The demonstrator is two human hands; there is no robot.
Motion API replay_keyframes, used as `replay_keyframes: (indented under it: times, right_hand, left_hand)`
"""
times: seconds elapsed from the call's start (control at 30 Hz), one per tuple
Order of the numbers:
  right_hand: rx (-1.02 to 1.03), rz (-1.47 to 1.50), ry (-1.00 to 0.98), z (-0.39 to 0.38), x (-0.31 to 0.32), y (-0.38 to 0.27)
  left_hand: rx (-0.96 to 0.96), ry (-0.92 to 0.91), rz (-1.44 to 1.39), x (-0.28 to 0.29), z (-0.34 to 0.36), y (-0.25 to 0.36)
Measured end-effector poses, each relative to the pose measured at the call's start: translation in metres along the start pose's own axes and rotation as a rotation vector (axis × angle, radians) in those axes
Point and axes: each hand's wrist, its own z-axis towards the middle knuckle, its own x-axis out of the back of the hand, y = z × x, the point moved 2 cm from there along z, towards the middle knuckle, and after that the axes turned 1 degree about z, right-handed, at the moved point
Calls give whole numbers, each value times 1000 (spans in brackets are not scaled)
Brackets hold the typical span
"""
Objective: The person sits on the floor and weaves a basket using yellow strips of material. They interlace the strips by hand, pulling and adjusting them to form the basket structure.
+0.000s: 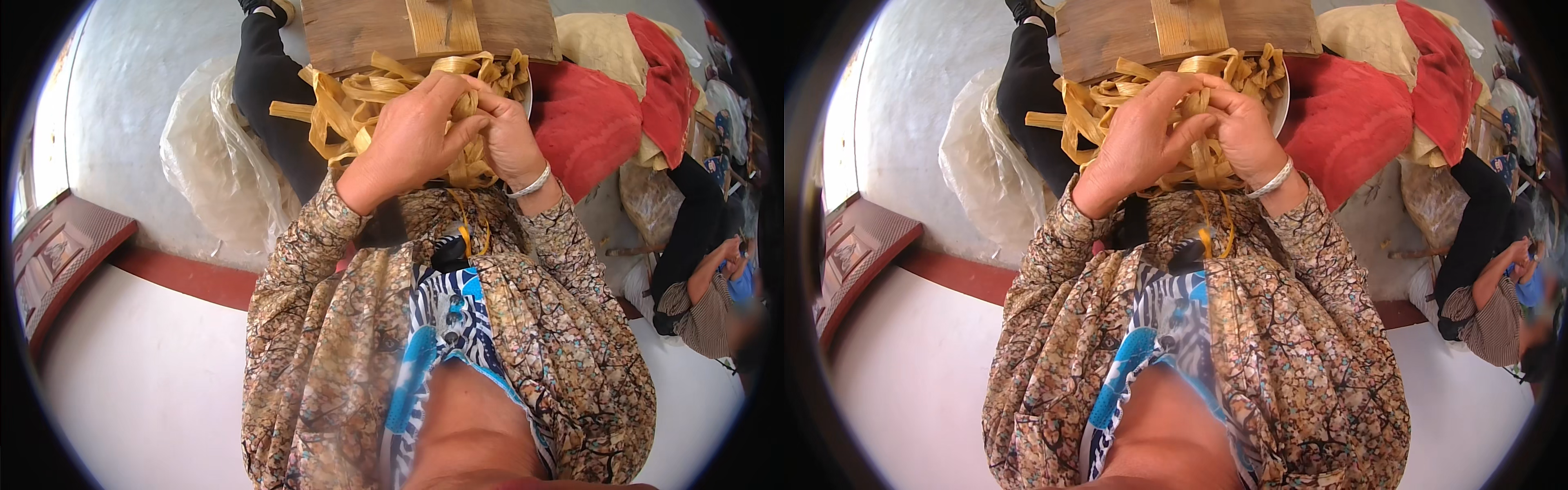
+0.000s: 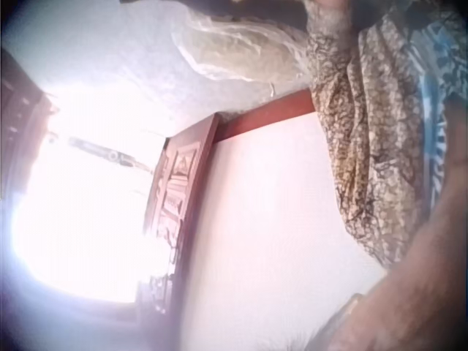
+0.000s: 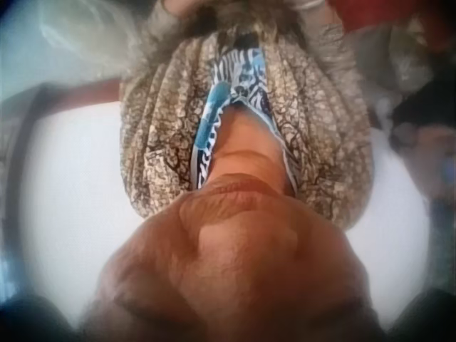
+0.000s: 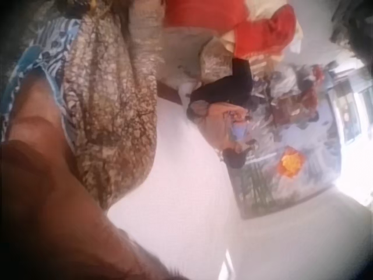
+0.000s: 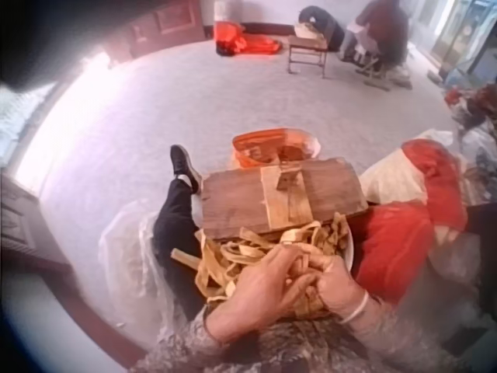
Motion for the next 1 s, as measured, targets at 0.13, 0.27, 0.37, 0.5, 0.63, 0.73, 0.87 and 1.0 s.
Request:
replay_keyframes:
  times: [0.13,0.27,0.37,0.5,0.63,0.73,0.87,1.0]
  right_hand:
    - [445,-651,93,5,-4,-18]
    - [449,-541,174,2,-9,-24]
    - [347,-75,275,15,12,-20]
    - [204,153,77,8,14,4]
    - [261,-237,244,8,28,-35]
    - [448,-732,-41,10,20,-57]
    - [-114,-548,-370,10,10,-55]
    - [-75,-767,-480,-2,21,-67]
  left_hand:
    - [211,24,109,-9,5,-2]
    - [410,62,-409,-20,2,-23]
    - [646,-75,-920,-23,-23,-23]
    - [343,33,-293,-10,-48,-25]
    - [-8,79,396,8,-43,-23]
    - [-189,100,469,9,-31,-17]
    - [-219,57,299,8,-15,-1]
    - [95,-230,-35,9,-19,-14]
